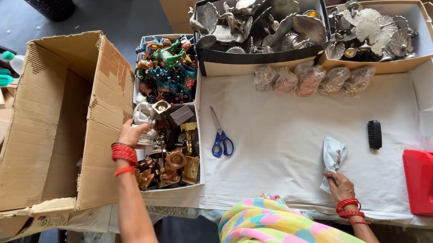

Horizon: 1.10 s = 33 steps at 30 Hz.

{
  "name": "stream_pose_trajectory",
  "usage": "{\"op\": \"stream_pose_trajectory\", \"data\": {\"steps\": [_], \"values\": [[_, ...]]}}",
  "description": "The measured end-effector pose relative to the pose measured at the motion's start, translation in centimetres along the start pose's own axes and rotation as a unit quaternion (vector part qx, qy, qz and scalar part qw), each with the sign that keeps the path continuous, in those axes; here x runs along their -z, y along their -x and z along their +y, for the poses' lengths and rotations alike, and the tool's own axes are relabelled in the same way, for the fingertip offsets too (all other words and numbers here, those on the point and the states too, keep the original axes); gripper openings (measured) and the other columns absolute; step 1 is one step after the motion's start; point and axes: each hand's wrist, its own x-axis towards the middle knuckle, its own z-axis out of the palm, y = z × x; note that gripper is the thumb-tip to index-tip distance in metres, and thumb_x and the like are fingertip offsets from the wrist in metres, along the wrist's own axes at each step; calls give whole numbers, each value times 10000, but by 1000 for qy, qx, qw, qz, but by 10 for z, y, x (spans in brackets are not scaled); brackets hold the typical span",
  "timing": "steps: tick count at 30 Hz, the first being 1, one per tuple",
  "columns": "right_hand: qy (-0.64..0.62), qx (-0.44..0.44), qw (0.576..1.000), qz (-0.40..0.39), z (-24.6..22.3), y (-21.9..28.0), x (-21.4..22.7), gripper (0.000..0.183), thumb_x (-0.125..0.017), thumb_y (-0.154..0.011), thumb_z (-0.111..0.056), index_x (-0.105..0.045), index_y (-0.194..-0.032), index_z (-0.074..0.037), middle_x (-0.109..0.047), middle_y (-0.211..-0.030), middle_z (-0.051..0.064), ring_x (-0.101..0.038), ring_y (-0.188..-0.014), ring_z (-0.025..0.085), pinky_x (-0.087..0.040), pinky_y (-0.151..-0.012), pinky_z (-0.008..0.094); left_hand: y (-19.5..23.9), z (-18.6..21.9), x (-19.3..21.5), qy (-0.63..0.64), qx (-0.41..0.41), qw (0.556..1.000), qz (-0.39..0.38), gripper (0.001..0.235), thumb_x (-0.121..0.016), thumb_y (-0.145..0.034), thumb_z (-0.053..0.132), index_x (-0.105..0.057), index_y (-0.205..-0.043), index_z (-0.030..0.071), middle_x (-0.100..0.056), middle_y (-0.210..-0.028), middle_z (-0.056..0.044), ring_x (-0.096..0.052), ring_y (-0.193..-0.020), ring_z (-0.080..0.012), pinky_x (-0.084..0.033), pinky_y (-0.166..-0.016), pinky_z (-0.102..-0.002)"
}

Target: The person cleans a small silver figurine with a white cloth, then wraps it in bubble wrap and places it in a box. They then pick up a larger silver figurine and brush it with a small black brush.

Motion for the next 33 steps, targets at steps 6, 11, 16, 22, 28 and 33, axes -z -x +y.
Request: {"op": "stream_pose_trajectory", "data": {"steps": [6, 11, 16, 22, 28, 33], "values": [[-200, -18, 977, 70, -90, -31, 35, 427, -709, -916, -111, -674, -1341, -119, -741, -1133, 125, -690, -980, 216, -550, -801, 338, -20, -67, -61, 398, -241, 835, -296, 371, -751, -846, 126, -633, -1153, -46, -673, -1125, -132, -649, -1017, -272, -583, -887, -427], [-376, -6, 924, 70, -157, -46, 80, 380, -681, -961, -106, -574, -1325, -71, -722, -1012, 58, -661, -900, 96, -538, -750, 225, 66, -2, -187, 473, -297, 730, -393, 579, -659, -800, -14, -485, -1346, 72, -615, -1288, -172, -647, -1180, -323, -609, -972, -466], [-501, 96, 852, 117, -200, -45, 122, 136, -598, -1079, -52, -684, -1179, -18, -700, -1057, -22, -592, -932, 34, -479, -805, 157, 98, 18, -294, 542, -120, 677, -483, 632, -633, -848, -52, -413, -1438, -4, -620, -1303, -176, -625, -1225, -305, -551, -1067, -443], [-352, 157, 908, 166, -123, -69, 93, 113, -617, -1040, -51, -675, -1131, -84, -678, -993, 19, -597, -907, 107, -499, -799, 264, 130, 25, -366, 527, -60, 686, -498, 597, -617, -847, 6, -477, -1427, -11, -635, -1325, -166, -632, -1224, -297, -533, -1066, -470], [30, 107, 986, 124, 22, -115, 55, 340, -758, -840, -133, -676, -1170, -132, -679, -1136, 168, -626, -1088, 376, -503, -963, 468, 206, 62, -386, 534, -28, 664, -523, 572, -608, -907, 217, -512, -1432, 13, -586, -1406, -211, -580, -1270, -423, -484, -1029, -664], [160, -20, 972, 169, 58, -162, 87, 769, -802, -791, -229, -442, -1470, -181, -512, -1354, 269, -506, -1170, 484, -456, -935, 611, 230, 73, -414, 592, -19, 609, -528, 686, -557, -1008, 462, -440, -1518, 18, -522, -1497, -231, -521, -1367, -433, -398, -1109, -698]]}}
